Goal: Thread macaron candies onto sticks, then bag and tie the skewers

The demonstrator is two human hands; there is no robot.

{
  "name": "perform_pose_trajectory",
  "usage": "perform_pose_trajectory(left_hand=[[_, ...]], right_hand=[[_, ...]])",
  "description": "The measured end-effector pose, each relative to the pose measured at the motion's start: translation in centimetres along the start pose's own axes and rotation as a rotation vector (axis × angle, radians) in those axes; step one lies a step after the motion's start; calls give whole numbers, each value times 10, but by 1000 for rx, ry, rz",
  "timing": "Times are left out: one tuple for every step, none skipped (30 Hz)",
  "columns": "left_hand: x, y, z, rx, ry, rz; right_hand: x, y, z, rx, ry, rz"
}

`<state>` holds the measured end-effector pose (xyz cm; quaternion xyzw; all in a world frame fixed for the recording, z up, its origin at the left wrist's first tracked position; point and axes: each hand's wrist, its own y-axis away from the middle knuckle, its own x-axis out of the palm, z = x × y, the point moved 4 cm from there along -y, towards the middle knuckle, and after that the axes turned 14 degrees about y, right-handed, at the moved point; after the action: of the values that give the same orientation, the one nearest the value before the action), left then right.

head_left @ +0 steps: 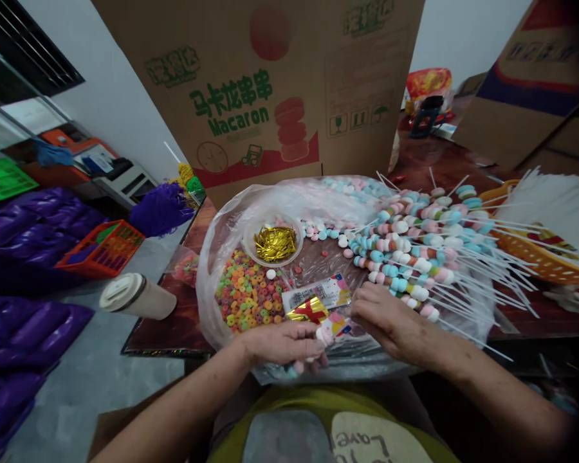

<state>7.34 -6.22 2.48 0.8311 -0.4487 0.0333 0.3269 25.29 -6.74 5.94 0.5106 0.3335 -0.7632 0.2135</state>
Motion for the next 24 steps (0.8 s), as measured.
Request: perform_pose_trajectory(left_hand=[[3, 1, 8, -22, 27, -18], [7, 0, 16, -36, 60, -52], [11, -1, 24, -42, 92, -95], [15, -3, 29, -42, 115, -142], [18, -4, 33, -41, 131, -183], [20, -4, 35, -41, 143, -221], [21, -4, 35, -41, 152, -262], [21, -3, 34, -37, 161, -316], [19, -2, 33, -24, 171, -378], [16, -1, 31, -3, 181, -436], [13, 0, 29, 27, 180, -480], [10, 0, 26, 71, 155, -502], [8, 1, 23, 131, 101, -509], [7, 2, 20, 194, 23, -502], [6, 3, 17, 240, -64, -480], [6, 4, 15, 257, -136, -447], [7, 5, 15, 240, -174, -401], [7, 5, 16, 192, -172, -344], [8, 5, 18, 127, -136, -284], [10, 5, 20, 67, -76, -229], [11, 3, 21, 26, -4, -193], [12, 2, 23, -1, 65, -180], [12, 0, 24, -24, 119, -187], [12, -2, 26, -47, 163, -206]], right_hand=[[1, -3, 2, -14, 18, 16], [4, -6, 5, -31, 29, 37], [8, -8, 8, -49, 27, 57], [12, -10, 11, -62, 14, 75], [17, -12, 12, -71, -10, 89], [21, -13, 13, -77, -44, 91], [23, -13, 13, -66, -82, 76], [25, -13, 11, -22, -119, 37], [26, -13, 7, 62, -159, -19], [27, -11, 3, 179, -209, -77], [30, -9, 1, 301, -282, -115], [36, -6, 0, 403, -381, -119], [45, -4, 3, 474, -500, -85], [55, -2, 9, 513, -629, -26], [64, -2, 17, 534, -745, 37], [72, -2, 25, 547, -826, 81], [78, -2, 31, 561, -851, 95], [80, -4, 35, 562, -809, 76], [79, -7, 37, 535, -706, 29], [75, -11, 38, 478, -555, -32], [68, -15, 39, 408, -373, -98], [60, -19, 38, 345, -184, -173], [51, -23, 36, 306, -9, -253], [42, -25, 33, 288, 139, -330]])
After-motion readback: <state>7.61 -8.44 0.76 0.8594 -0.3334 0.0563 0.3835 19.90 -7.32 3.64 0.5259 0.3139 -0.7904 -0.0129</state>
